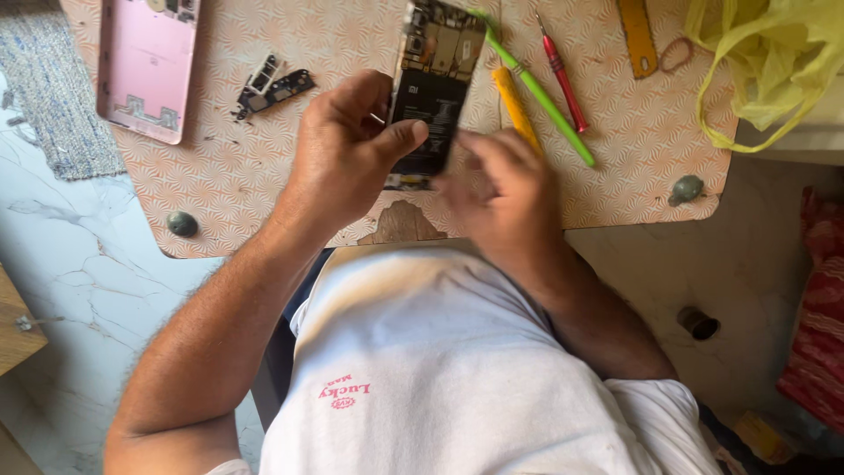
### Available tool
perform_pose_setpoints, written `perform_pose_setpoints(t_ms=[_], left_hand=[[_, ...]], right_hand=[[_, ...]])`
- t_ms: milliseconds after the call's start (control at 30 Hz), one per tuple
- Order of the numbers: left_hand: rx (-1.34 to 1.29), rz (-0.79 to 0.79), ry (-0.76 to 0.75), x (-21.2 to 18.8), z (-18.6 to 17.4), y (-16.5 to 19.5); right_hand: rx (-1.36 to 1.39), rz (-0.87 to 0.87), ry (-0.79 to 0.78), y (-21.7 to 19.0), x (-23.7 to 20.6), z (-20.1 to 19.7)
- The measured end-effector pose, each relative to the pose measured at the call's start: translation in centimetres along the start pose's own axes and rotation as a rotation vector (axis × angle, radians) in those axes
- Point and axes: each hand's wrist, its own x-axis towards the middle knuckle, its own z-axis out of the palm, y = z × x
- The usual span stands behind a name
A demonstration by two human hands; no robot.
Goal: The person connects a small ribbon cable to the motherboard of a disassembled smartphone. They carefully align and press the connector into place, then reposition the phone on the table.
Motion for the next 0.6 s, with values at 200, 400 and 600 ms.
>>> perform_pose_setpoints(t_ms=[200,400,600], left_hand=[[-0.622,0.042,-0.177,-0.3,-1.0,-0.8],[-0.698,0.057,-0.26,0.2,-0.1,-1.4],[-0.709,0.132,-0.327,0.6,0.5,-1.5]], right_hand=[[0.848,0.226,-0.039,1.4,0.7,-2.8],[0.998,0.229,-0.103,1.1,3.9,-3.8],[1.023,0.314,-0.121,0.1,4.7,-4.6]])
